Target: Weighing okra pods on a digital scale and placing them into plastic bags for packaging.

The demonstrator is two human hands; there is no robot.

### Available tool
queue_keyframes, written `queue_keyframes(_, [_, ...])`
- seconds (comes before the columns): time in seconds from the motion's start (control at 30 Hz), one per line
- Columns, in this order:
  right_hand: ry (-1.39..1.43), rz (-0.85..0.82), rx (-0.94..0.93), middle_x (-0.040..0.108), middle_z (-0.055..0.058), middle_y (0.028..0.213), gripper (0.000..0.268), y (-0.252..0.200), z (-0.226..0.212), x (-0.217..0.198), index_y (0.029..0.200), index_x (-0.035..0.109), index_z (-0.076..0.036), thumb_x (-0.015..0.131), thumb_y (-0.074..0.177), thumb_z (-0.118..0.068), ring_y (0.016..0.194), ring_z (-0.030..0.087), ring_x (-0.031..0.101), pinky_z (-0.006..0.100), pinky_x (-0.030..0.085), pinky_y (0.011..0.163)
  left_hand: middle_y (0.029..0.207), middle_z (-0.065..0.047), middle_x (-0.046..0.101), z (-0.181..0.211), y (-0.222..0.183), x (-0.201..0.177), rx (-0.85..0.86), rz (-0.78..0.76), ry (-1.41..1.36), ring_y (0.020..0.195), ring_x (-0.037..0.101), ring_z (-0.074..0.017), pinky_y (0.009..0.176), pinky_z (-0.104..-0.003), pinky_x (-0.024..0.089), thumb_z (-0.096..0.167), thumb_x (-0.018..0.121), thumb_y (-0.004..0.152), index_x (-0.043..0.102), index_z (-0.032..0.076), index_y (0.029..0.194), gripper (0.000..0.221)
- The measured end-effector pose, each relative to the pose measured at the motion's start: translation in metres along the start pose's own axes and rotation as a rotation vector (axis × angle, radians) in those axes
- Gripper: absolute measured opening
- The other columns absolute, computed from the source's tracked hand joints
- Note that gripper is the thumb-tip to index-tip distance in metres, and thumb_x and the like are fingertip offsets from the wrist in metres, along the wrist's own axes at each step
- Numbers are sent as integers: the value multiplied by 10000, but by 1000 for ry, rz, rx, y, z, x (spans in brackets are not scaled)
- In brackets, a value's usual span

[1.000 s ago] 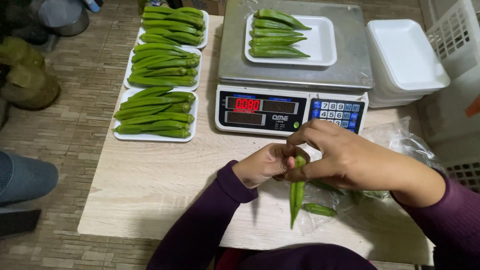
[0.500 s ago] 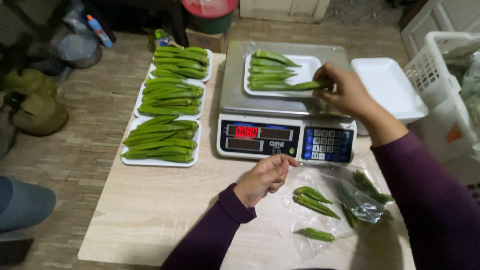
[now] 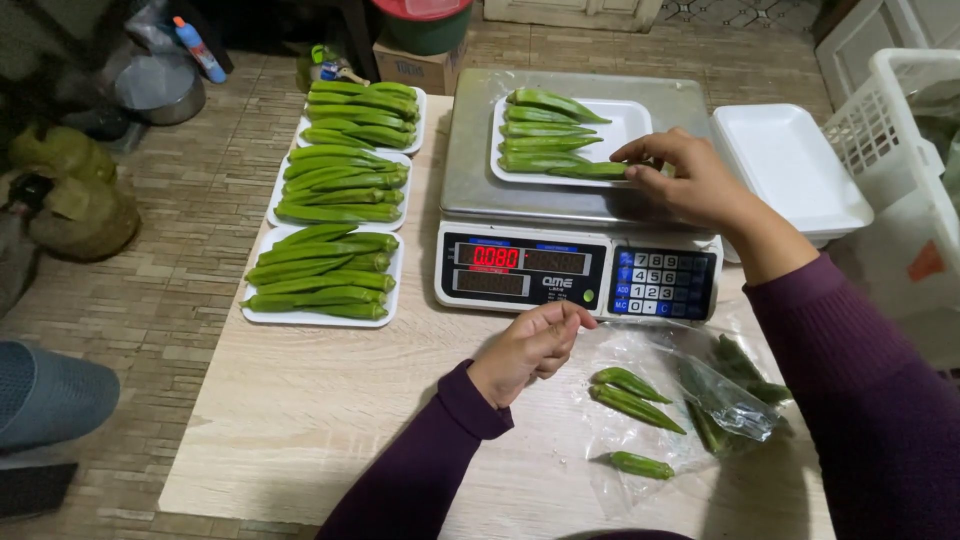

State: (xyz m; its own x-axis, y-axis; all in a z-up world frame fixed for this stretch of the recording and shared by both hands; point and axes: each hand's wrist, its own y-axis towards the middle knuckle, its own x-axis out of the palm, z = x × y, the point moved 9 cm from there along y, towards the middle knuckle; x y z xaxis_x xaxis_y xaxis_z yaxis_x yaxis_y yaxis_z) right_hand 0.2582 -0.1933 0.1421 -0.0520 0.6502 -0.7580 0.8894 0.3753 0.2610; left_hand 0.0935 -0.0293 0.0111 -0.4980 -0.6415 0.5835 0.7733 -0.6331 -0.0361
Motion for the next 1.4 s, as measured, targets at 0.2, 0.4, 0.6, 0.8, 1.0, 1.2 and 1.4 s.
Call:
queue_keyframes(0.2, [-7,99,-96,728,123,1025,241,0,-6,-3,1160,765,-87,732,932,-17,967,312,595,406,413,933,618,115,301,1,-1,0,9,10,6,457,255,42,407,-124,199,312,553,1086,600,66,1190,272])
queue_keyframes(0.4, [-139,118,-94,728,34,1056,249,-6,-11,-4,1144,773,-155,788,911,-66,1006,245,564,393,326,896,617,124,307,2,-1,0,9,10,14,464,249,44,415,-124,199,297,561,1082,599,67,1187,256])
queue_keyframes(0.6, [-220,118,-280,607,152,1224,302,-13,6,-10,1282,737,-103,733,980,-117,1166,342,511,492,302,1000,667,111,375,7,-5,9,-125,-47,220,538,235,-44,469,-201,203,363,622,1007,639,160,1115,230])
queue_keyframes(0.8, [-53,226,-310,711,320,1278,253,-131,-104,-81,1270,700,217,708,1222,-32,1188,387,678,451,507,1059,952,26,688,-3,-4,24,-68,-217,362,893,650,-75,829,-222,527,234,685,990,695,122,1029,119])
queue_keyframes(1.0, [86,249,-204,719,169,918,121,-265,-46,-69,1023,675,76,651,921,137,801,218,686,260,584,755,552,78,397,-1,-11,54,-100,-162,1048,526,404,-69,587,-255,337,330,743,918,764,225,928,108])
queue_keyframes(1.2, [90,428,140,684,242,959,76,-335,-18,-65,1019,679,128,624,993,173,892,289,669,323,533,841,889,61,764,-40,-12,59,342,-139,1811,644,693,-237,385,-408,417,342,782,891,678,222,1080,247])
queue_keyframes(1.4, [124,507,112,673,253,938,90,-342,-25,-73,973,671,131,610,962,196,886,321,658,360,527,834,659,65,632,-39,-16,61,510,-29,1952,512,592,-146,361,-334,340,460,870,838,628,187,886,368])
